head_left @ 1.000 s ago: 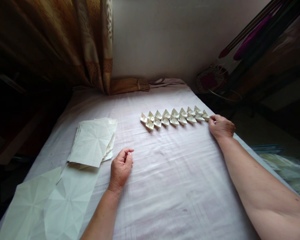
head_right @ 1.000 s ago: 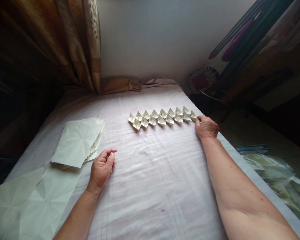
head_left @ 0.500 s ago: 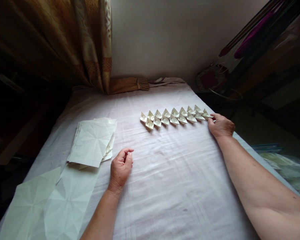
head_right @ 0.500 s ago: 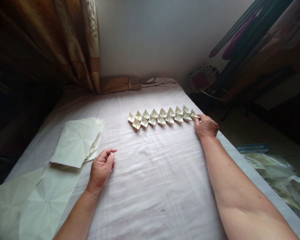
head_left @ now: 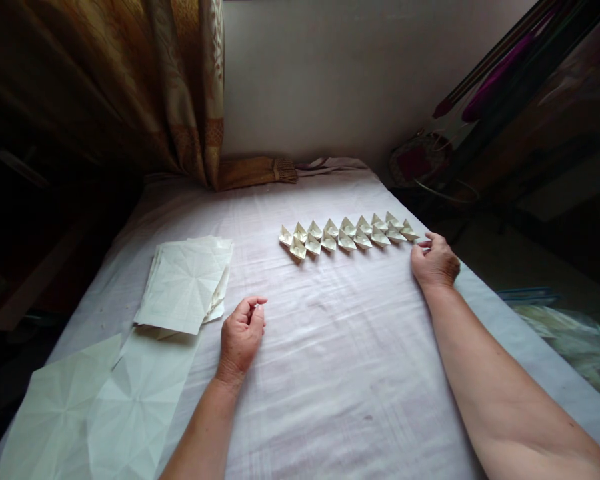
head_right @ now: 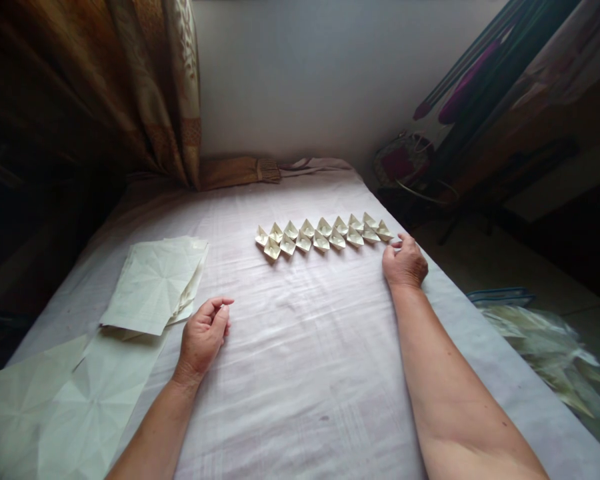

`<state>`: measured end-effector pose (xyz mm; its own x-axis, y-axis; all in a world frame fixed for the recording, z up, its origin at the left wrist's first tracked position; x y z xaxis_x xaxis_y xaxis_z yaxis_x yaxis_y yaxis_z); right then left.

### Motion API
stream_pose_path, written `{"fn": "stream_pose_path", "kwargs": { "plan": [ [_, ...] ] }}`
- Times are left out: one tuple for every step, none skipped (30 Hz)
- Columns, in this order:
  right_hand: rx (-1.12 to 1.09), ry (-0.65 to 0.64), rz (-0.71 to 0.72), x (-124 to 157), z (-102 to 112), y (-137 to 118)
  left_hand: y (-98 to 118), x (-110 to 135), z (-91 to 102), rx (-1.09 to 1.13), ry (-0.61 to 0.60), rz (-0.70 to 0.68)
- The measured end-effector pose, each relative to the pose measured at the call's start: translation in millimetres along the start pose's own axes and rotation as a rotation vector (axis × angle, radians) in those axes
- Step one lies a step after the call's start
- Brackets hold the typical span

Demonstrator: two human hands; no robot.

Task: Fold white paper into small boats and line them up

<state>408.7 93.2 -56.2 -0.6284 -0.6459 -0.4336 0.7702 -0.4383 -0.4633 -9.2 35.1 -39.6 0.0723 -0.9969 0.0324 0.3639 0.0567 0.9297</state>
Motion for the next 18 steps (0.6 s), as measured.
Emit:
{"fn": "stream_pose_path", "kwargs": {
  "plan": [
    [-0.029,0.003,-0.023,4.9,0.9,-2.8,-0.4,-0.1,-0.2,0.000,-0.001,-0.001],
    [-0.057,0.008,-0.053,10.0,1.7,-5.7,-0.7,-0.1,-0.4,0.000,-0.001,-0.004],
    [-0.082,0.018,-0.075,15.0,2.4,-8.7,-0.8,-0.2,-0.6,0.000,-0.002,-0.006],
    [-0.091,0.020,-0.077,19.9,2.8,-11.9,-0.6,-0.3,-0.8,-0.001,-0.001,-0.009],
    [-0.099,0.021,-0.075,24.5,3.1,-15.0,-0.2,-0.4,-0.8,-0.003,-0.001,-0.013],
    [-0.112,0.024,-0.069,28.9,3.3,-18.0,0.4,-0.5,-0.8,-0.003,0.000,-0.017],
    [-0.128,0.029,-0.056,33.1,3.6,-20.9,1.0,-0.6,-0.7,-0.003,0.001,-0.020],
    [-0.148,0.035,-0.040,37.1,4.0,-23.8,1.6,-0.7,-0.6,-0.001,-0.001,-0.023],
    [-0.168,0.038,-0.018,41.1,4.5,-26.7,2.0,-0.7,-0.5,0.003,-0.002,-0.025],
    [-0.185,0.038,0.010,45.2,5.1,-29.7,2.0,-0.6,-0.6,0.009,-0.002,-0.030],
    [-0.196,0.032,0.043,49.5,5.8,-32.9,1.8,-0.4,-0.8,0.014,-0.001,-0.037],
    [-0.202,0.019,0.083,54.1,6.6,-36.4,1.2,-0.1,-1.2,0.015,0.001,-0.049],
    [-0.206,0.007,0.123,59.2,7.5,-40.2,0.4,0.3,-1.5,0.006,0.010,-0.068],
    [-0.210,-0.001,0.165,64.5,8.5,-44.2,-0.3,0.7,-1.7,-0.020,0.028,-0.094],
    [-0.215,-0.013,0.213,70.1,9.4,-48.4,-0.7,1.2,-1.3,-0.064,0.055,-0.128],
    [-0.216,-0.025,0.264,75.7,10.3,-52.5,-0.6,1.4,-0.3,-0.125,0.093,-0.169],
    [-0.215,-0.035,0.312,81.1,11.1,-56.3,0.0,1.4,1.7,-0.197,0.140,-0.216],
    [-0.221,-0.058,0.363,86.0,11.6,-59.6,1.2,1.0,4.8,-0.273,0.193,-0.269]
  ]
}}
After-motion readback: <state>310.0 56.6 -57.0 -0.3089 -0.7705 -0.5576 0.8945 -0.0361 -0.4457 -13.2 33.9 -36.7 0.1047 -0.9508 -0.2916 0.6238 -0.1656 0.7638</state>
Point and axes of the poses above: each hand's wrist, its own x-axis away from the middle knuckle, its own z-axis out of the back of the hand, y = z × x, the point moved 1 cm from there along -x, towards the middle knuckle
